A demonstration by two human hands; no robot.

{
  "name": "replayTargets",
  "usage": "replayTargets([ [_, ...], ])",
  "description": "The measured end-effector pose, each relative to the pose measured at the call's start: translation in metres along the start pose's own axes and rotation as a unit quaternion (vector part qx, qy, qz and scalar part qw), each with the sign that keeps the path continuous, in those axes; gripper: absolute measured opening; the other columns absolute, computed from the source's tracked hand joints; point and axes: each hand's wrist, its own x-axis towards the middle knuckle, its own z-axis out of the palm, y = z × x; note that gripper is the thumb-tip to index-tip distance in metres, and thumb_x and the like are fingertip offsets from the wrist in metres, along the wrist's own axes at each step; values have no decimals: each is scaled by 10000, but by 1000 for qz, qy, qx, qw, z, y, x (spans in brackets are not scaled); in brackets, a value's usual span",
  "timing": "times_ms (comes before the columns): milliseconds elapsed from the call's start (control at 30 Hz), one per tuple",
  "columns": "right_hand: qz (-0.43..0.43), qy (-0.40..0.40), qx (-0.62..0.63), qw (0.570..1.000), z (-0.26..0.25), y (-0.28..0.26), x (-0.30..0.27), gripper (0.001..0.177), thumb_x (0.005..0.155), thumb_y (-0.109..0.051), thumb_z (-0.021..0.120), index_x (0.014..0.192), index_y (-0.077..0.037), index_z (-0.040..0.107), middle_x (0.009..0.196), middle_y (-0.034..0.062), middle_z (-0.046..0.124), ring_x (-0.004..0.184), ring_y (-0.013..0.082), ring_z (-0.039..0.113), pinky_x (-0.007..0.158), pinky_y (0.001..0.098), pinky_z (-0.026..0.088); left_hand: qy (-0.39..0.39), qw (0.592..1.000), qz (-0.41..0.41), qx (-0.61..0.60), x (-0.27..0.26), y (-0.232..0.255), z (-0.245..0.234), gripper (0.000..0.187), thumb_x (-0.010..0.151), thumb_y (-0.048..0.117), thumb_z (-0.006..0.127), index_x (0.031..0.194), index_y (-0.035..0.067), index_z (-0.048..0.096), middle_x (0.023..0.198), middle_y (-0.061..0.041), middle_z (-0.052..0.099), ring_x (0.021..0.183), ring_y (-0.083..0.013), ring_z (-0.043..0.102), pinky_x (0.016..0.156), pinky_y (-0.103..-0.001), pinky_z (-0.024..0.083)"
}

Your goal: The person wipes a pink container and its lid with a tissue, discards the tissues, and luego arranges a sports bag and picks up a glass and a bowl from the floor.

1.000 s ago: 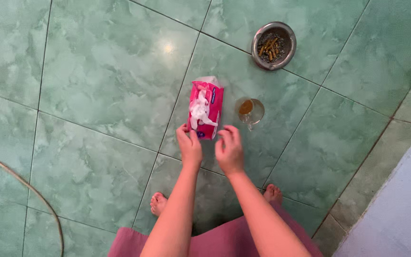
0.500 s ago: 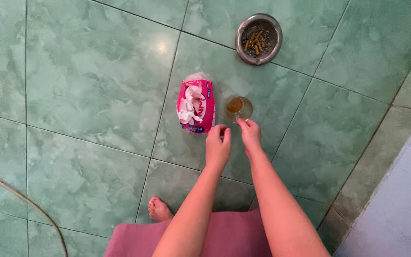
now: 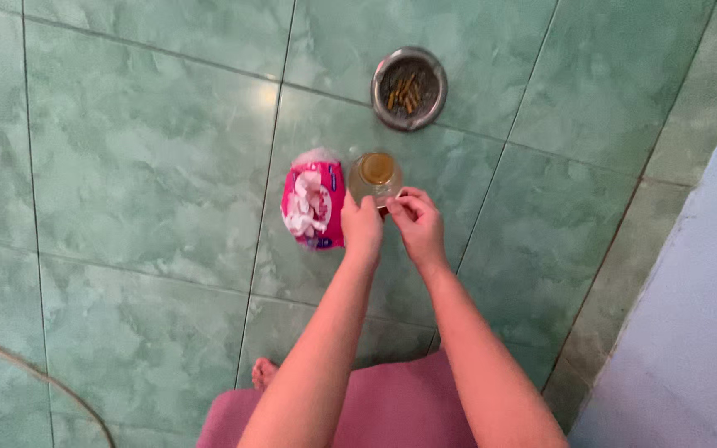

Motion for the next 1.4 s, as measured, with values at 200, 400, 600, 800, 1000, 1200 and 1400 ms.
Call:
replayTargets([
  [200, 196, 126, 249, 940, -7, 38, 118, 277, 961, -270, 694, 1129, -58, 632, 1078, 75, 657, 950, 196, 668, 793, 360, 554, 12, 993, 91, 73, 39, 69, 7, 340, 922, 93, 480, 1204, 21, 656, 1006, -128, 767, 838, -197, 754, 732, -326, 589],
  [400, 299, 134, 280, 902, 14, 93, 212, 311, 936, -316, 665, 1143, -94, 598, 1019, 59, 651, 852, 231, 662, 716, 421, 541, 5, 997, 61, 43, 76, 71, 19, 310, 928, 125, 520, 1199, 27, 632, 962, -121, 750, 752, -199, 752, 650, -324, 603],
  [600, 214, 126, 350, 903, 0, 113, 183, 193, 971, -215, 660, 1086, -101, 555, 995, 79, 656, 826, 246, 644, 707, 423, 553, -18, 998, 53, 31, 55, 64, -3, 302, 946, 105, 523, 1184, -12, 668, 933, -111, 742, 738, -195, 710, 614, -317, 568],
  [800, 212, 65, 325, 919, -31, 10, 50, 139, 1015, -272, 647, 1000, -143, 597, 955, 13, 663, 887, 153, 641, 732, 386, 513, -11, 995, 62, 82, -52, 125, -56, 280, 973, 121, 523, 1158, -10, 686, 939, -110, 745, 760, -158, 702, 639, -299, 563],
  [1000, 220, 60, 352, 908, -48, -161, -108, 116, 972, -236, 650, 1032, -138, 666, 974, 3, 690, 919, 146, 635, 771, 385, 514, -1, 1000, 5, -9, -196, 213, -123, 301, 934, 156, 519, 1138, -16, 657, 905, -97, 746, 716, -172, 731, 624, -318, 590],
  [1200, 215, 46, 355, 909, -79, -349, -235, 97, 963, -224, 671, 952, -130, 651, 923, 25, 695, 867, 162, 656, 711, 377, 539, 19, 999, -31, 3, -367, 341, -186, 275, 915, 193, 528, 1066, 20, 680, 804, -122, 759, 626, -188, 699, 550, -317, 536],
  [1400, 180, 24, 327, 927, -120, -518, -327, 112, 966, -225, 665, 949, -115, 654, 898, 21, 702, 832, 154, 664, 679, 346, 539, 6, 999, 41, 25, -496, 447, -223, 267, 950, 213, 544, 1025, -9, 673, 776, -152, 733, 572, -199, 641, 513, -333, 481],
])
